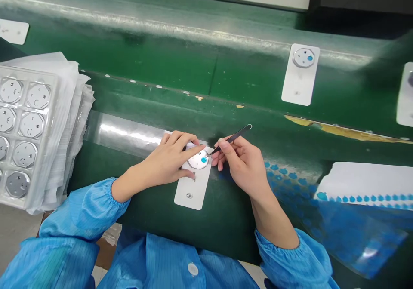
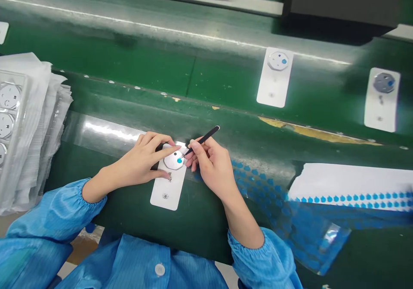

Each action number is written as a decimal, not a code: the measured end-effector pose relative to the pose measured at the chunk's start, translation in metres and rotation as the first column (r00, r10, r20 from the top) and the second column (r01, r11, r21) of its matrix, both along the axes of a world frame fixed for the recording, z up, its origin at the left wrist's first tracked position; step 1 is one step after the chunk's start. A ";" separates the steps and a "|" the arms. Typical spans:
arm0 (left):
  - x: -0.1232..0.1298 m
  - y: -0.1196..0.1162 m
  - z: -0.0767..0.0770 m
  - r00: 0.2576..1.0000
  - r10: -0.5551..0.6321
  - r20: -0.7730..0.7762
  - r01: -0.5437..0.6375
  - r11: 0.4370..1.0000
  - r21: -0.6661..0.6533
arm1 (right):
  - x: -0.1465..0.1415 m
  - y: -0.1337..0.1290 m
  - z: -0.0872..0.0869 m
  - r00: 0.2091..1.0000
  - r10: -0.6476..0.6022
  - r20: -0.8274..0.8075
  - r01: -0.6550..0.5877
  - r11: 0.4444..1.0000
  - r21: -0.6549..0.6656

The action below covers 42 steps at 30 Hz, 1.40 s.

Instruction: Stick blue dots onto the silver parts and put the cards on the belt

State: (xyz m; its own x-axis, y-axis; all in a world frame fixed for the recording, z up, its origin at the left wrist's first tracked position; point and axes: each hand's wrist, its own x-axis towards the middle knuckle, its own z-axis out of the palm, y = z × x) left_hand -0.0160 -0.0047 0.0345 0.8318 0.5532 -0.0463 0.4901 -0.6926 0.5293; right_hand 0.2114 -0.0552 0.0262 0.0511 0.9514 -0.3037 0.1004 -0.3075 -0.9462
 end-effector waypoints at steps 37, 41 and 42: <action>0.006 -0.012 0.011 0.985 0.105 -0.138 -0.098 0.994 0.055 | -0.007 -0.012 -0.009 0.986 -0.056 0.155 -0.011 0.917 0.398; 0.002 -0.009 0.019 0.990 0.142 -0.019 -0.144 0.985 -0.097 | -0.012 -0.016 -0.002 0.960 -0.242 0.140 0.124 0.817 0.563; 0.000 -0.008 0.020 0.984 0.167 0.068 -0.150 0.967 -0.205 | -0.013 -0.017 0.001 0.962 -0.237 0.133 0.124 0.819 0.560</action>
